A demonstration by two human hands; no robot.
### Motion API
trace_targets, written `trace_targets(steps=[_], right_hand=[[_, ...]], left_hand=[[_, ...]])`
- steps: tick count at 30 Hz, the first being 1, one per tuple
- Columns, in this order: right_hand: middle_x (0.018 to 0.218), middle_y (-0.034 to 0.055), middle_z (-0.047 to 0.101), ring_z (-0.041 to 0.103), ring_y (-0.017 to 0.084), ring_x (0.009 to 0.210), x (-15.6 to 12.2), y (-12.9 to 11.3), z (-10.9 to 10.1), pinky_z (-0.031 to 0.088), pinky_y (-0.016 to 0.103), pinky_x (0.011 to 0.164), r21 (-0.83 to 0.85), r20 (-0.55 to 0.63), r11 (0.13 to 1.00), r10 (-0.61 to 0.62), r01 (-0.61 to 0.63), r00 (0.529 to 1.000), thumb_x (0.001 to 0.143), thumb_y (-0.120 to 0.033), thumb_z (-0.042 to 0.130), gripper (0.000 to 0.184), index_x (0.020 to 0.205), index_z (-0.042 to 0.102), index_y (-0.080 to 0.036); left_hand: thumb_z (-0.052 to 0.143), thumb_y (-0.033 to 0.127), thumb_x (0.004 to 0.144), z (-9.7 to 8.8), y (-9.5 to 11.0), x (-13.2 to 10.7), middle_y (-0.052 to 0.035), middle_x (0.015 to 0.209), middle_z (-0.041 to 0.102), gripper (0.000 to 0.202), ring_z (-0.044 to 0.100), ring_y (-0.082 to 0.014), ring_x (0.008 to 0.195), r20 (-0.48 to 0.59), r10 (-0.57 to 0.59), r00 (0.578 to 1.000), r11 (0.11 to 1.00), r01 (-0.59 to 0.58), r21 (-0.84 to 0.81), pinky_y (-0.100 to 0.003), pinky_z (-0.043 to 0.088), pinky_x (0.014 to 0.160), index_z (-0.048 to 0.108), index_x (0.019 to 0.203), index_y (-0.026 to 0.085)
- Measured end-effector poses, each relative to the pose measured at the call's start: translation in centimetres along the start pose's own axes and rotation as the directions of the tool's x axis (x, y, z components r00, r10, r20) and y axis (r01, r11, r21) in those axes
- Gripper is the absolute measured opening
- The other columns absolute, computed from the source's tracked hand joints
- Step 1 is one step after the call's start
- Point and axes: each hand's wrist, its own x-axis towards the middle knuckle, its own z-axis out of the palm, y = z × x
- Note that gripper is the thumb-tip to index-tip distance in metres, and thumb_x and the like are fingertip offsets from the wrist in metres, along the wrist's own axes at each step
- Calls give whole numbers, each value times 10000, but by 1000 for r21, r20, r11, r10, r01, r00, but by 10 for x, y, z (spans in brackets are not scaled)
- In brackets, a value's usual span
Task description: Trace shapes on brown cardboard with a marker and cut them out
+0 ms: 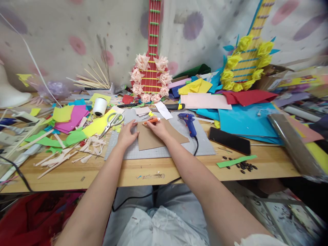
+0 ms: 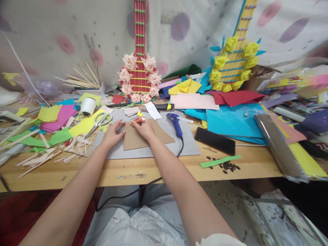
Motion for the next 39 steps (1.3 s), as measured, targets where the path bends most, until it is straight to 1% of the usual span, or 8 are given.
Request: trace_targets(steps=[5, 8, 10, 15, 22, 28, 35, 39], right_hand=[[744, -6, 590, 527, 119, 684, -2, 0, 2, 409, 245, 659, 44, 129, 997, -70, 65, 989, 749, -385, 524, 208, 775, 572, -183], [722, -8, 578, 522, 117, 671, -2, 0, 2, 405, 241, 642, 53, 170, 995, -90, 82, 981, 751, -382, 521, 211, 758, 571, -178], [714, -9, 574, 516, 117, 665, -1, 1, 2, 402, 243, 639, 40, 158, 997, -78, 73, 984, 749, -382, 523, 208, 753, 570, -180], [724, -13, 578, 508, 119, 667, -1, 2, 3, 400, 247, 650, 16, 67, 999, -53, 52, 996, 753, -396, 516, 214, 774, 570, -190], [748, 1, 590, 524, 126, 697, -4, -1, 0, 412, 257, 685, 43, 159, 998, -48, 42, 986, 744, -370, 533, 199, 780, 580, -180], [733, -10, 583, 520, 124, 696, -1, 0, 1, 409, 262, 697, 54, 78, 997, -54, 50, 996, 745, -380, 526, 198, 771, 569, -188], [685, -17, 561, 497, 113, 634, -3, 0, 1, 402, 244, 642, 69, 175, 998, -8, -4, 984, 735, -373, 528, 194, 765, 561, -184], [706, -16, 565, 504, 119, 668, -1, 0, 1, 399, 250, 668, 58, 124, 998, -23, 16, 992, 742, -384, 522, 199, 769, 556, -190]], left_hand=[[559, 225, 721, 1, -1, 0, -52, 1182, 603, 596, 472, -201, 1188, 6, 11, 1000, 1000, -11, 0, -459, 111, 1109, 389, 1292, 217], [559, 227, 722, 1, -1, 0, -52, 1183, 601, 598, 462, -203, 1197, 4, 16, 1000, 1000, -16, 4, -459, 110, 1109, 387, 1295, 218], [560, 226, 720, 1, -1, 0, -51, 1182, 601, 598, 466, -204, 1194, 2, 14, 1000, 1000, -14, 4, -459, 113, 1108, 389, 1293, 227], [560, 212, 713, 1, -1, 0, -48, 1174, 606, 594, 480, -202, 1179, -3, 12, 1000, 1000, -12, 1, -458, 117, 1108, 399, 1285, 233], [563, 224, 716, 1, -2, 0, -50, 1173, 606, 594, 470, -207, 1189, -4, 15, 1000, 1000, -15, 1, -464, 121, 1106, 396, 1286, 227], [558, 211, 714, 1, -1, 0, -48, 1176, 604, 591, 480, -206, 1179, -1, 11, 1000, 1000, -11, -1, -460, 117, 1110, 399, 1283, 236], [553, 216, 721, 1, -1, -1, -47, 1179, 603, 592, 469, -207, 1191, 0, 22, 1000, 1000, -22, 8, -466, 119, 1108, 391, 1289, 243], [549, 198, 711, 1, -1, -1, -48, 1186, 599, 596, 474, -207, 1184, -2, 19, 1000, 1000, -19, 8, -464, 123, 1107, 398, 1287, 231]])
